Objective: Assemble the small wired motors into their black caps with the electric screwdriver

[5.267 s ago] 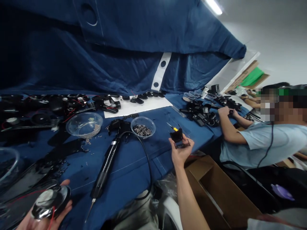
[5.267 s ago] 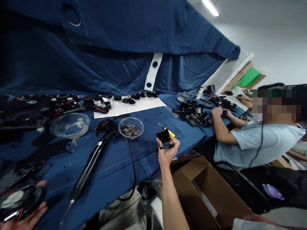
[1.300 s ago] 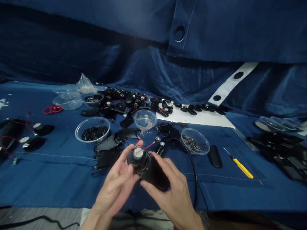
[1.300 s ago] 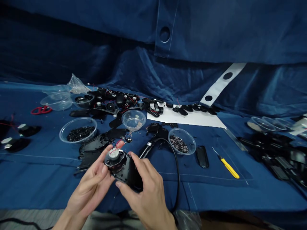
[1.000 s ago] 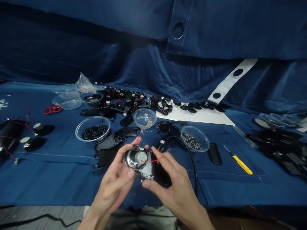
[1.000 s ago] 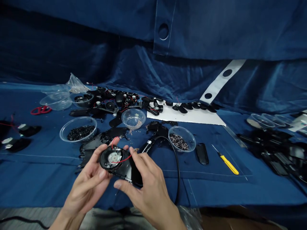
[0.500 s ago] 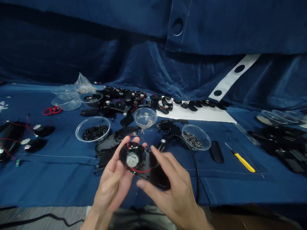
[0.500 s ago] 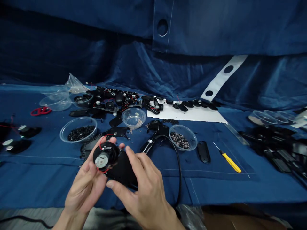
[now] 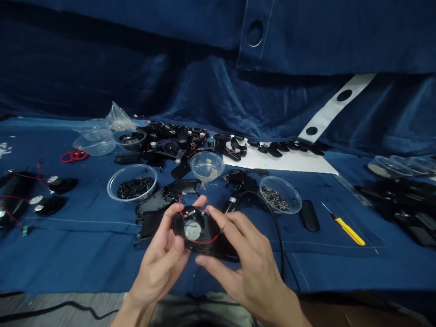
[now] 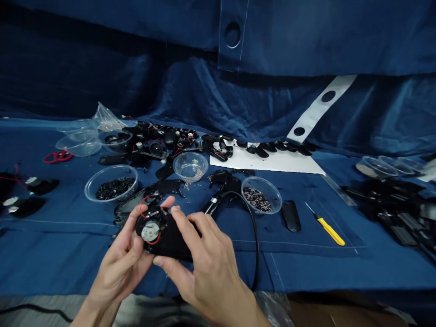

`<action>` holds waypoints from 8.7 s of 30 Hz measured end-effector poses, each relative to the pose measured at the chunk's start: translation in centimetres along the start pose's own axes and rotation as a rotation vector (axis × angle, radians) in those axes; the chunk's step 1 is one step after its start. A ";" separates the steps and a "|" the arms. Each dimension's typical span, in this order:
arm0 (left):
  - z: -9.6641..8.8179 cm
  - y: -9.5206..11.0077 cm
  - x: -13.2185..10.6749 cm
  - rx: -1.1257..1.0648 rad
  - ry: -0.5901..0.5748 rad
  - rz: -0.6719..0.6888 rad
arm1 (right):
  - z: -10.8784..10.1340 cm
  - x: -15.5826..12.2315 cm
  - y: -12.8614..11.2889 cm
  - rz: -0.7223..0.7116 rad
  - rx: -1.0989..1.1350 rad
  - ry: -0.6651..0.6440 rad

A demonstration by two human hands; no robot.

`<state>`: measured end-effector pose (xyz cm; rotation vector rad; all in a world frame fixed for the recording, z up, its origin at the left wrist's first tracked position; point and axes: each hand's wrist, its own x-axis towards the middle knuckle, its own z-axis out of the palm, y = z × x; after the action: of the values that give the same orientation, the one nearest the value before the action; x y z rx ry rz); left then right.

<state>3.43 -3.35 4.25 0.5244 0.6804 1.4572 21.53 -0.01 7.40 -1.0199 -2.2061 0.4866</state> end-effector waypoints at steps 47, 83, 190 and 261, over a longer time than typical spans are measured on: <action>-2.6 0.0 1.2 0.174 -0.187 0.145 | -0.3 0.1 -0.1 0.126 0.271 -0.038; -4.0 1.4 2.6 0.333 -0.225 0.147 | -1.2 0.2 0.7 0.166 0.262 -0.184; -3.8 -1.4 0.9 0.252 0.176 -0.020 | -8.1 4.8 20.3 0.706 -0.533 -0.388; -8.4 0.3 -2.1 0.171 0.251 -0.138 | -6.6 -10.1 13.2 0.536 0.433 1.370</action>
<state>-2.58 -6.09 -1.32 0.4193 1.0268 1.3532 38.03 0.82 0.60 -1.1538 -0.5898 0.2935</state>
